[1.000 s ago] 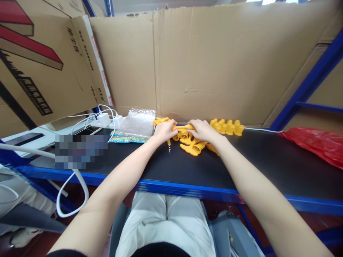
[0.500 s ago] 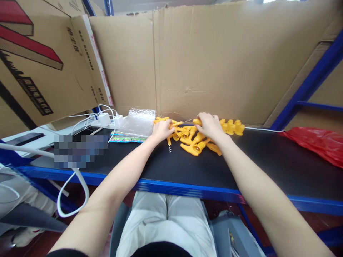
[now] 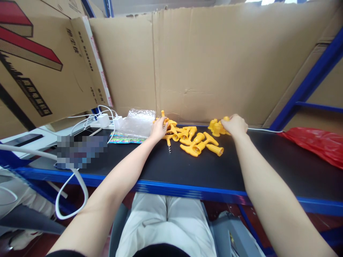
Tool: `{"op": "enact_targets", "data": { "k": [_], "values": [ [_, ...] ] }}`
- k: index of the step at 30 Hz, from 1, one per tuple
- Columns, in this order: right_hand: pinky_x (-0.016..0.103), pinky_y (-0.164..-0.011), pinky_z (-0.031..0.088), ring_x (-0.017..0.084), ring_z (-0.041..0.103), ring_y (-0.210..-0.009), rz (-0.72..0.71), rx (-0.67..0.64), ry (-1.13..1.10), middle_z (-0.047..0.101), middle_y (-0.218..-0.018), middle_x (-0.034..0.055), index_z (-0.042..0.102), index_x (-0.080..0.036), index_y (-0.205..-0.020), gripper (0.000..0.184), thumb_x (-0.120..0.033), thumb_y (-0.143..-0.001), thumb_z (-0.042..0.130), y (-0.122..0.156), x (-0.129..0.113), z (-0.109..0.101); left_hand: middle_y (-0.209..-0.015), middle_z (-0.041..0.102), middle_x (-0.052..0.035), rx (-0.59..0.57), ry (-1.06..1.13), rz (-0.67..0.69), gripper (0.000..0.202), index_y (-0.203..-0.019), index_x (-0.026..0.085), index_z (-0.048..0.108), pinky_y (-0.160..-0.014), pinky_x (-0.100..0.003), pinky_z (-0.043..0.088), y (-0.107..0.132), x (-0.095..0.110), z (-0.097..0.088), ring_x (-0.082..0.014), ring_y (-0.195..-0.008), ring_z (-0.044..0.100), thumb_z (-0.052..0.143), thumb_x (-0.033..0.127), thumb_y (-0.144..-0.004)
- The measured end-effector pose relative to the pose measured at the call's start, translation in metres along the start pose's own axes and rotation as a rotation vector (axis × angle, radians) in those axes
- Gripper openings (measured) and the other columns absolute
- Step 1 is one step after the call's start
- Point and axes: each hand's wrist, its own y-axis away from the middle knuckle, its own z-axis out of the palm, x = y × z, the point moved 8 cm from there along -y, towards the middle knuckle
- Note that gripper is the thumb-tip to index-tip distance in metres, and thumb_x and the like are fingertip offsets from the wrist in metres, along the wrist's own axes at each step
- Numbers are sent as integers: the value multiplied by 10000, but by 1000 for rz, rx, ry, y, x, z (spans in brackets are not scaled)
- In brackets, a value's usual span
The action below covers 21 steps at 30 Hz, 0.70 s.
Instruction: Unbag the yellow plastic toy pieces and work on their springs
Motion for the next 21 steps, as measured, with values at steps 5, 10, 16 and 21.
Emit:
{"op": "enact_targets", "data": {
  "k": [5,10,16,21],
  "values": [
    [454,-814,454,354,589,-1048,95,-189,149,621,-1097,247,650,-113,-1110,452,-308,-703,621,-10,22,23,-1291,548,-144,-100,-62,56,464,-1366,163,410,-1007,-369,406,2,-2,12,-222,-1213,501,447,278,-918],
    [504,-891,444,348,535,-1160,101,-215,228,586,-1189,214,586,-149,-1204,519,-278,-702,630,-10,30,38,-1389,462,-155,-234,-149,12,615,-1447,175,303,-1037,-469,368,8,-7,27,-302,-1291,415,498,262,-871],
    [499,-935,421,334,520,-1186,112,-245,224,588,-1193,213,605,-139,-1154,427,-168,-727,602,-8,30,40,-1404,436,-157,-314,-218,-5,616,-1472,168,291,-1059,-494,339,11,-8,34,-330,-1298,386,424,260,-878],
    [473,-939,416,316,511,-1202,129,-250,212,578,-1220,200,581,-148,-1202,467,-165,-735,579,-7,29,36,-1436,416,-136,-323,-180,-74,572,-1471,184,305,-1077,-503,317,8,-11,33,-310,-1335,356,323,250,-903]
  ]
}}
